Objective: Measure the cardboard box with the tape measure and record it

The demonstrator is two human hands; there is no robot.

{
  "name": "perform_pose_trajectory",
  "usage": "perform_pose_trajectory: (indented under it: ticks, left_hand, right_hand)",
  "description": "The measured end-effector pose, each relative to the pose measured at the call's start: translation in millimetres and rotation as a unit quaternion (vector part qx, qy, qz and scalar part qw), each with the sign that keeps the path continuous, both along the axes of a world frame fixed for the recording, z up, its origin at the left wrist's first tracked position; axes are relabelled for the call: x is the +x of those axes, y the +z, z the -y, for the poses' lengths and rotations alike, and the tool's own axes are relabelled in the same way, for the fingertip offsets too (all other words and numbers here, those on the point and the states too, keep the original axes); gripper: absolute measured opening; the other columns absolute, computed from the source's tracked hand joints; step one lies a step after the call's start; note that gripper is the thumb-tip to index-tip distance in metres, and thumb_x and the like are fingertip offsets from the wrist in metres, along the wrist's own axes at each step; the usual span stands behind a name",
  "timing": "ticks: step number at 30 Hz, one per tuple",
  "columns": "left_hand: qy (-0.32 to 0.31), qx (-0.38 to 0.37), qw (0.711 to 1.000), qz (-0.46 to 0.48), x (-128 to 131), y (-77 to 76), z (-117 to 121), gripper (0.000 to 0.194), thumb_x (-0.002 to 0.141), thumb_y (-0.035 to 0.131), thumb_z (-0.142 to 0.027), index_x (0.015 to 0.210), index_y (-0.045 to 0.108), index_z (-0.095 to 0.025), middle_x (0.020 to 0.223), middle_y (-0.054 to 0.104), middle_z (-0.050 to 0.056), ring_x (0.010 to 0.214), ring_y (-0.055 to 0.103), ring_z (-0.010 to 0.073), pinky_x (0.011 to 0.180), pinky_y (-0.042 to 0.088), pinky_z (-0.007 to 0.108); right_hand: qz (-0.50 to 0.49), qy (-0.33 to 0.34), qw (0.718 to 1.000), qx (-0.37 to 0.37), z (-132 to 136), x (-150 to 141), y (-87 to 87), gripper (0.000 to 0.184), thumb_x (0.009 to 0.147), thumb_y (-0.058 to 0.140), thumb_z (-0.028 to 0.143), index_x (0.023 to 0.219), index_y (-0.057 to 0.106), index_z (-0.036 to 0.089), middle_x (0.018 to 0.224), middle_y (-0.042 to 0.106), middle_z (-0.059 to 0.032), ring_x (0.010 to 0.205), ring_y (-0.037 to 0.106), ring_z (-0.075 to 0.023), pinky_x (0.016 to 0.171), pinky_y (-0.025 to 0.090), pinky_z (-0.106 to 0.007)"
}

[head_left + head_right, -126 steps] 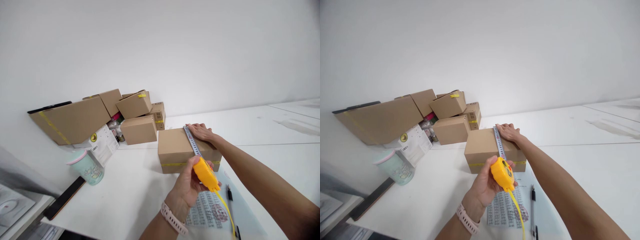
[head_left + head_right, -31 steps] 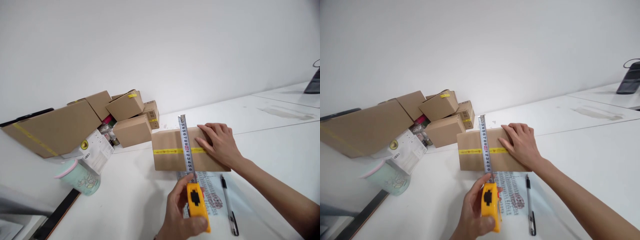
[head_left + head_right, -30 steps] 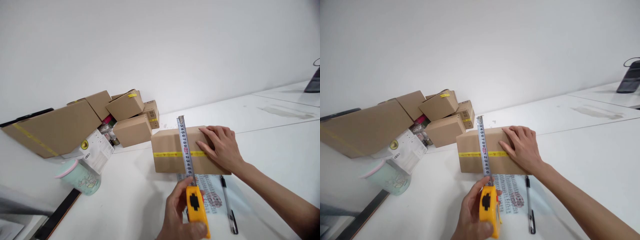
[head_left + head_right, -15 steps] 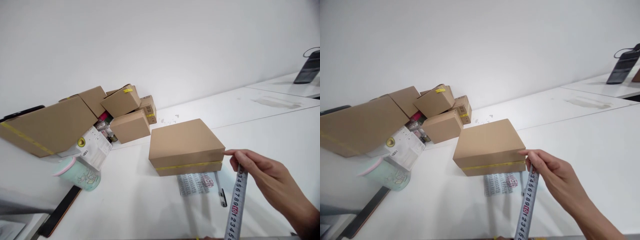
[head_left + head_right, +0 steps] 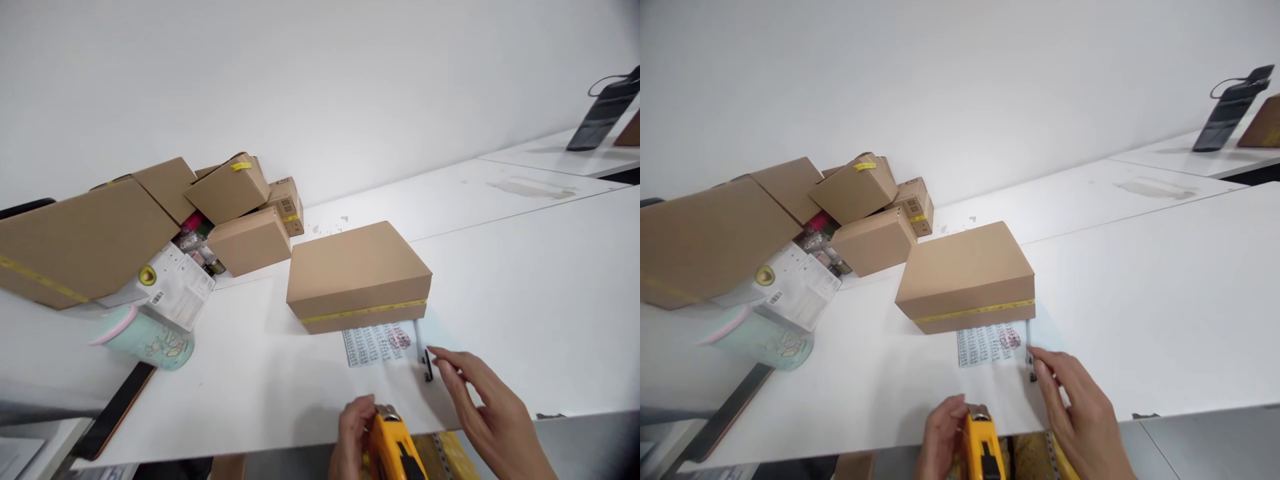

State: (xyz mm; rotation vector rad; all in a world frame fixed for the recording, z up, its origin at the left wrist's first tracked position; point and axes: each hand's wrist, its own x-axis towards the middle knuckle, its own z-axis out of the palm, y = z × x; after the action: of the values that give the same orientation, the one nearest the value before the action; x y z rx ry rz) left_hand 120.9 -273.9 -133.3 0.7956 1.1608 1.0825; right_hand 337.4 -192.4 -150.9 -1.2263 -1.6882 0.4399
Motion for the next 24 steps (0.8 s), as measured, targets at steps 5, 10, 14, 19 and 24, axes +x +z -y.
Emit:
perform_pose_trajectory:
  ticks: [5,10,14,19,24]
  left_hand:
    - [0.179,0.383,0.825,-0.376,-21.2,65.6,-35.6,0.067,0.075,0.08,-0.028,0.137,0.055,-0.028,0.135,0.058,0.013,0.129,0.055,0.0346,0.106,0.049,0.048]
    - [0.176,0.553,0.576,-0.576,-28.1,121.4,-140.1,0.031,0.09,0.066,-0.02,0.121,0.063,-0.023,0.14,0.048,0.015,0.128,0.055,0.0297,0.1,0.053,0.045]
    - [0.095,0.486,0.589,-0.638,-25.2,117.7,-189.0,0.028,0.094,0.058,-0.02,0.121,0.066,-0.022,0.144,0.046,0.016,0.13,0.052,0.0306,0.103,0.049,0.048]
    - [-0.01,0.412,0.6,-0.686,-27.8,112.1,-188.4,0.076,0.075,0.078,-0.063,0.136,0.056,-0.023,0.156,0.04,0.016,0.134,0.046,0.0377,0.11,0.04,0.057]
    - [-0.044,0.41,0.553,-0.724,-29.8,114.0,-190.4,0.088,0.066,0.086,-0.061,0.138,0.053,-0.021,0.158,0.038,0.018,0.133,0.048,0.0388,0.109,0.041,0.056]
  right_hand:
    - [0.177,-0.035,0.982,0.048,-23.8,0.6,-29.7,0.033,0.098,0.052,0.046,0.121,0.071,0.032,0.121,0.065,-0.0127,0.099,0.064,-0.0303,0.074,0.055,-0.046]
    - [0.257,-0.063,0.963,0.048,-24.9,-6.3,-38.2,0.033,0.1,0.047,0.041,0.114,0.072,0.024,0.12,0.064,-0.0151,0.099,0.059,-0.0313,0.074,0.049,-0.045]
    - [0.265,-0.08,0.959,0.058,-25.6,-6.5,-38.4,0.032,0.1,0.046,0.036,0.115,0.07,0.023,0.116,0.065,-0.0149,0.096,0.059,-0.0306,0.073,0.049,-0.044]
    - [0.274,-0.084,0.956,0.068,-26.3,-7.6,-38.4,0.033,0.1,0.045,0.034,0.115,0.071,0.022,0.112,0.066,-0.0155,0.095,0.058,-0.0313,0.072,0.048,-0.045]
    - [0.287,-0.086,0.951,0.074,-25.9,-8.5,-42.9,0.033,0.101,0.044,0.031,0.117,0.07,0.02,0.11,0.066,-0.0158,0.096,0.058,-0.0317,0.071,0.047,-0.044]
